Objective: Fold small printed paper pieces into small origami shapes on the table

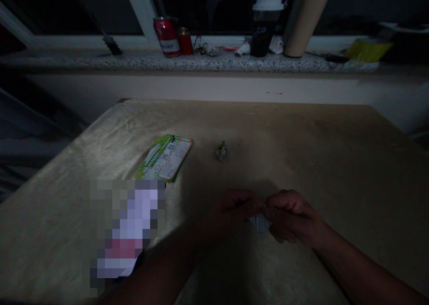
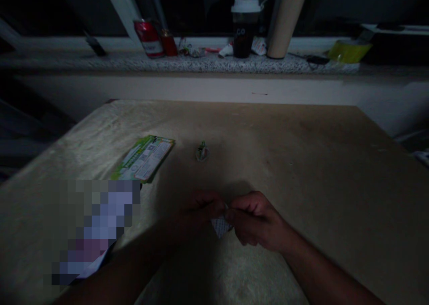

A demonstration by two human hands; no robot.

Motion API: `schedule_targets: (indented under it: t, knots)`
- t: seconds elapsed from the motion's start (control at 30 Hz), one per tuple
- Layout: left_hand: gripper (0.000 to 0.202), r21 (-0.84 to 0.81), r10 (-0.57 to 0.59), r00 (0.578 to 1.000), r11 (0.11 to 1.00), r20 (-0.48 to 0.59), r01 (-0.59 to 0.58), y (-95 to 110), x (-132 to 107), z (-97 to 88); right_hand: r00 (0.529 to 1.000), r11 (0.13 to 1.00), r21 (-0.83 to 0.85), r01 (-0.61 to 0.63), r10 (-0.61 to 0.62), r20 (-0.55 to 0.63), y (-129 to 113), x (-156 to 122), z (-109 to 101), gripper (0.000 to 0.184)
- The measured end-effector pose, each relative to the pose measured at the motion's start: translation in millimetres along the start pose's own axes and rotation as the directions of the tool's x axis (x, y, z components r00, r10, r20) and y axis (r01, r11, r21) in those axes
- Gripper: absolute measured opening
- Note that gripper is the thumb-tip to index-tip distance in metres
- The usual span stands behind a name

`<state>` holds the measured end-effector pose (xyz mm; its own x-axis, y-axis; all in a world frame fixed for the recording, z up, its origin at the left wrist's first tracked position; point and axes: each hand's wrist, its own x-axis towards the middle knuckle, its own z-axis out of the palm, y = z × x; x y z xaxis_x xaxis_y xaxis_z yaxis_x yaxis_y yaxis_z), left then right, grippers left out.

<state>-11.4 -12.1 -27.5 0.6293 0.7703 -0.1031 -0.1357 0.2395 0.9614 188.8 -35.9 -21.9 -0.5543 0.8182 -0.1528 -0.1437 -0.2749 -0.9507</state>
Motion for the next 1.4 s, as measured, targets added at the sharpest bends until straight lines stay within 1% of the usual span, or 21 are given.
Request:
schedule_targets:
  t: [0.1,0.2,0.27,0.33,0.4,0.43,0.5,0.57,0.63,0.67,0.7,0.77,0.8,0.83,0.9,0.93,1.0,1.07,1.13,1.2,1.4]
  knots:
    - [0.051,0.001,-0.006,1.0,1.0,-0.01,0.006,-0.6,1.8,1.1,1.0,1.0,0.024,0.0,0.0,-0.013,0.1,-0.7,-0.4,0.048]
    - [0.051,-0.058,-0.019,0.999,0.998,-0.029,0.017,0.6,2.5,2.7,1.0,0.999,0.029,-0.015,0.016,-0.021,1.4,0.7,-0.2,0.047]
    - [0.05,-0.077,-0.043,0.999,0.996,-0.019,0.041,2.5,1.9,3.3,0.999,0.995,0.092,-0.036,0.038,-0.013,1.9,2.6,0.8,0.046]
    - [0.048,-0.059,-0.023,0.999,0.998,-0.023,0.022,5.0,0.8,2.8,0.998,0.981,0.184,-0.063,0.065,-0.006,1.7,4.5,2.1,0.044]
    - [0.044,-0.013,0.072,0.996,0.997,-0.056,-0.073,7.9,-0.2,0.8,0.996,0.956,0.279,-0.087,0.09,0.002,0.9,6.1,2.6,0.039]
    - [0.04,0.03,0.148,0.987,0.989,-0.07,-0.146,9.6,-0.6,-0.7,0.995,0.941,0.325,-0.095,0.1,0.002,0.5,6.8,2.4,0.036]
    - [0.036,0.168,0.324,0.944,0.936,-0.066,-0.31,12.8,-1.0,-3.7,0.994,0.911,0.4,-0.099,0.11,-0.004,0.3,7.9,0.9,0.033]
    - [0.035,0.382,0.483,0.876,0.812,-0.017,-0.441,15.5,-0.8,-5.7,0.992,0.89,0.441,-0.115,0.129,-0.001,1.6,9.1,-1.2,0.035]
    - [0.022,0.524,0.528,0.849,0.716,0.023,-0.46,17.1,-0.4,-5.8,0.985,0.88,0.443,-0.17,0.166,0.047,4.4,10.4,-2.7,0.041]
    - [0.016,0.561,0.522,0.853,0.701,0.017,-0.44,17.5,-0.3,-5.3,0.982,0.883,0.429,-0.189,0.18,0.061,5.8,11.1,-2.9,0.044]
    - [0.013,0.577,0.508,0.861,0.705,-0.006,-0.412,17.6,-0.3,-4.5,0.982,0.9,0.394,-0.186,0.18,0.051,6.9,11.5,-2.7,0.048]
    - [0.016,0.568,0.479,0.873,0.744,-0.088,-0.351,17.2,-0.5,-3.1,0.993,0.966,0.245,-0.082,0.101,-0.066,7.1,11.3,-1.1,0.054]
    - [0.016,0.55,0.462,0.877,0.771,-0.134,-0.322,16.7,-0.7,-2.6,0.989,0.994,0.106,0.005,0.011,-0.149,6.0,10.5,0.2,0.056]
    - [0.016,0.523,0.441,0.88,0.799,-0.177,-0.295,15.8,-0.9,-2.3,0.969,0.995,-0.051,0.088,-0.097,-0.226,4.3,9.3,1.5,0.054]
    - [0.017,0.44,0.377,0.895,0.864,-0.238,-0.247,13.2,-1.1,-2.2,0.94,0.927,-0.339,0.163,-0.25,-0.233,-0.3,5.9,4.1,0.047]
    - [0.019,0.378,0.328,0.909,0.9,-0.258,-0.218,11.6,-1.1,-2.3,0.93,0.877,-0.442,0.188,-0.303,-0.206,-2.5,4.2,5.1,0.044]
    - [0.023,0.217,0.217,0.94,0.963,-0.265,-0.161,8.2,-0.7,-2.4,0.918,0.787,-0.569,0.239,-0.374,-0.132,-5.5,1.5,6.2,0.039]
    - [0.026,0.075,0.128,0.967,0.991,-0.219,-0.114,5.8,-0.1,-2.2,0.919,0.739,-0.616,0.273,-0.39,-0.061,-6.6,0.2,6.2,0.036]
    - [0.029,0.01,0.095,0.982,0.995,-0.164,-0.094,5.0,0.2,-1.6,0.929,0.731,-0.618,0.288,-0.37,-0.005,-6.3,0.0,5.4,0.035]
    - [0.03,0.006,0.096,0.986,0.995,-0.138,-0.096,5.8,0.0,-1.0,0.936,0.733,-0.613,0.294,-0.35,0.03,-5.7,-0.2,4.7,0.035]
    - [0.033,0.022,0.099,0.986,0.995,-0.133,-0.097,9.6,-1.2,-2.1,0.94,0.735,-0.606,0.304,-0.335,0.065,-4.9,-3.7,5.6,0.036]
